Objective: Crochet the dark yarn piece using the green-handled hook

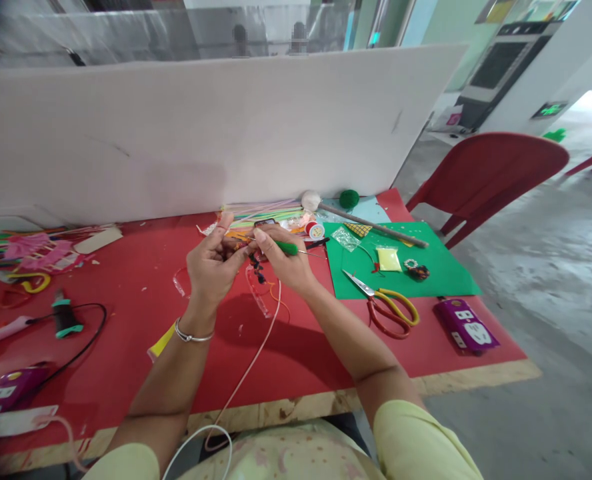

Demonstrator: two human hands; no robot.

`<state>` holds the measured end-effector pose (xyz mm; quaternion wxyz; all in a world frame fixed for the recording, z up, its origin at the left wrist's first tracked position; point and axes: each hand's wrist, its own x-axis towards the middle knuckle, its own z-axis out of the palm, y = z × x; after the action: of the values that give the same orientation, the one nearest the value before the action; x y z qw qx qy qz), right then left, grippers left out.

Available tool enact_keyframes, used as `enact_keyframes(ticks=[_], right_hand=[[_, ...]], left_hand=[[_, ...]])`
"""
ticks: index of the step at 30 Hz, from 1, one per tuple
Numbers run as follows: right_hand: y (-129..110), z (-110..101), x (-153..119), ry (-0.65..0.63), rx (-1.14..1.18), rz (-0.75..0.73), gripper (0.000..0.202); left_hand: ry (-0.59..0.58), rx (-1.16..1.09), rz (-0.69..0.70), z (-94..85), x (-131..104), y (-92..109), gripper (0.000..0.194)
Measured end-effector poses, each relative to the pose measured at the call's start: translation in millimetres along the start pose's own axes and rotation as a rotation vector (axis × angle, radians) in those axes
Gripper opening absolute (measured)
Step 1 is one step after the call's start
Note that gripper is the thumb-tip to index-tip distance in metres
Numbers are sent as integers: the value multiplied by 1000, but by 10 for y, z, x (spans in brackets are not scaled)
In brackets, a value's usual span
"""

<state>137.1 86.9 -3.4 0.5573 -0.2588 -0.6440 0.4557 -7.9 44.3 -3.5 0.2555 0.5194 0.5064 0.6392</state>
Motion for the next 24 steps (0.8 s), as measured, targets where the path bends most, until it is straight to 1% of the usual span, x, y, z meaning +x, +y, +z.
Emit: enact_keyframes(ticks=[4, 6, 8, 10, 12, 13, 15, 17, 20, 22, 24], right_hand=[[32, 12, -11, -3, -12, -65, 39], [31, 7, -7, 2, -12, -76, 38], [27, -1, 0, 19, -10, -50, 39], [32, -9, 8, 32, -2, 3, 42], [50, -17, 15, 39, 16, 45, 43], [61, -20, 19, 41, 22, 49, 43], [78, -24, 28, 52, 24, 26, 40], [77, -24, 36, 61, 4, -22, 39], [41, -17, 42, 57, -44, -81, 41], [16, -12, 40, 45, -49, -72, 42], [10, -14, 36, 42, -17, -13, 42]], left_hand=[[8, 19, 18, -6, -11, 7, 68], [-47, -14, 9, -33, -4, 34, 65], [-130, -68, -20, -66, 12, 65, 57], [-165, -120, -62, -94, 32, 82, 44], [-144, -144, -99, -106, 52, 82, 33], [-132, -151, -109, -107, 60, 77, 31], [-125, -162, -113, -102, 71, 65, 32], [-127, -166, -100, -94, 73, 56, 37], [-114, -153, -84, -84, 72, 51, 40], [-107, -182, -104, -85, 76, 48, 37], [-109, -234, -141, -98, 86, 41, 31]])
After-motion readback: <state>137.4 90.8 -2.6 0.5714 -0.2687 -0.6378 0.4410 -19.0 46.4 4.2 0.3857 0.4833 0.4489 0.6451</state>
